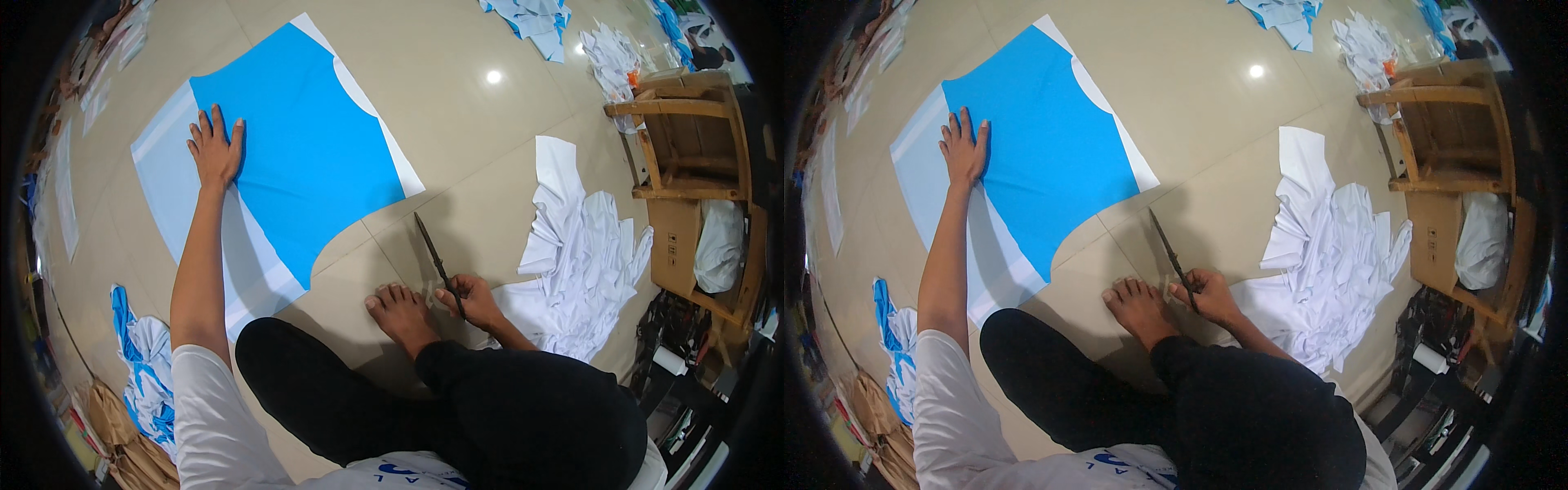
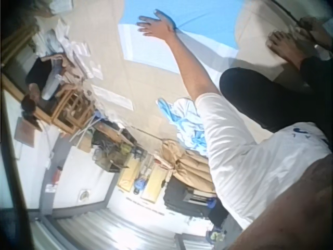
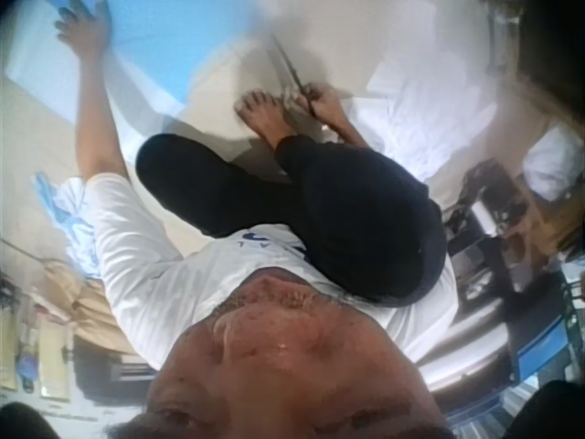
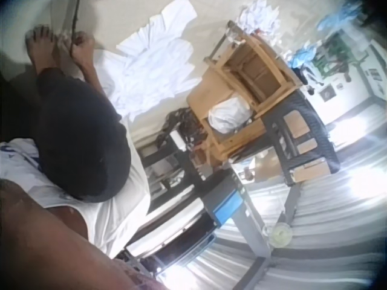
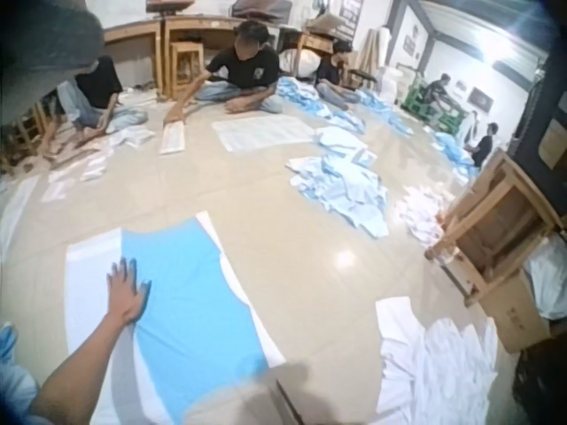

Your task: The person sits on the floor and uses scissors to cut a large piece of blue and white fabric along a curved pattern. They then unfold the cut fabric to reveal a jersey design with logos and continue cutting along the edges.

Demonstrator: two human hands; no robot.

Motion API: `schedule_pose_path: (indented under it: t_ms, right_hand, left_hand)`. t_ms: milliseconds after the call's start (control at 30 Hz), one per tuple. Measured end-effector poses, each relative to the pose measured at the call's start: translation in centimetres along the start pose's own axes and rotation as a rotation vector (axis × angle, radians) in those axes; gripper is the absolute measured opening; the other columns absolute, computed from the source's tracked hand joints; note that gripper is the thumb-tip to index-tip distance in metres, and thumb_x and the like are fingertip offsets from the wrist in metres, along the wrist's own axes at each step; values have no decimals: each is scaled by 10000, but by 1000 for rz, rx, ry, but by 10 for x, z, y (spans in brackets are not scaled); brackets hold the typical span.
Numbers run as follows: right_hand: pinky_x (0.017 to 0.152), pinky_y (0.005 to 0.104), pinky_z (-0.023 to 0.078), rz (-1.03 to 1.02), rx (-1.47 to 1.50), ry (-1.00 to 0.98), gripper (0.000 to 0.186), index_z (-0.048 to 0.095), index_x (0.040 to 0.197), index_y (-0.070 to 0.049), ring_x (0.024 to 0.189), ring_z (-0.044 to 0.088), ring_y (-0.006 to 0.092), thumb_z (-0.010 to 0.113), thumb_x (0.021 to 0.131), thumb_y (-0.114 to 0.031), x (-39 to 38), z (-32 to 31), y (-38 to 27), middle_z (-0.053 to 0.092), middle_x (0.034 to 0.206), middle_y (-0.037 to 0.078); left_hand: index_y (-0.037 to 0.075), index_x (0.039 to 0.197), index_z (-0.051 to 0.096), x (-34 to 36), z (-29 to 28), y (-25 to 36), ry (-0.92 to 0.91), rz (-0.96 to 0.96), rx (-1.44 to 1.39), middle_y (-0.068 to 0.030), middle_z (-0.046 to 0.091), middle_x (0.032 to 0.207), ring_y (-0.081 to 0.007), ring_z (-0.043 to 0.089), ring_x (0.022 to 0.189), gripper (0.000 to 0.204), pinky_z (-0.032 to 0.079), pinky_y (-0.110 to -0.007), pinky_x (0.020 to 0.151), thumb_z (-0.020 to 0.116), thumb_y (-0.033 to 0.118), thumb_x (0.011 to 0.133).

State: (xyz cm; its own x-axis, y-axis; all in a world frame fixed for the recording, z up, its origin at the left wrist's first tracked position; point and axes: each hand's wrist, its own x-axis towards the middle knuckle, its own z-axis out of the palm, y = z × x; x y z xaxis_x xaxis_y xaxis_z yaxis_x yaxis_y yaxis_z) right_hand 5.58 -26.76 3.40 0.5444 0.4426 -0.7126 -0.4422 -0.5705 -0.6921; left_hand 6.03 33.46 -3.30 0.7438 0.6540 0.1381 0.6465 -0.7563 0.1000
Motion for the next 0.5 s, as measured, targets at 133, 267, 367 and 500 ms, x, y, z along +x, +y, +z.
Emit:
schedule_pose_path:
  t_ms: [133,267,367,500]
  right_hand:
    - [540,283,440,30,65,2,414,610,762,-42,578,603,90,837,984,-307,-5,0,-3,612,638,20]
    - [539,285,438,22,43,-16,389,627,795,-33,580,595,89,832,990,-300,0,-2,-8,622,652,22]
    - [537,285,436,-3,31,-12,384,638,814,-28,584,593,89,828,994,-308,6,-1,1,621,654,19]
    - [539,283,429,9,87,-9,393,632,804,-29,585,589,86,820,1000,-314,2,2,-12,613,643,10]
  left_hand:
    - [144,1715,346,-17,3,43,46,164,-72,-228,250,1782,-483,169,1649,798,104,-648,1320,427,643,1098]
    - [149,1708,368,-16,1,107,-36,281,-136,-202,273,1781,-466,177,1652,769,112,-648,1322,420,627,1107]
    - [158,1712,357,2,10,130,-46,274,-163,-183,271,1786,-462,173,1653,782,106,-643,1326,411,644,1102]
    - [166,1723,328,19,23,134,6,220,-65,-173,255,1793,-461,164,1655,808,106,-636,1328,408,667,1095]
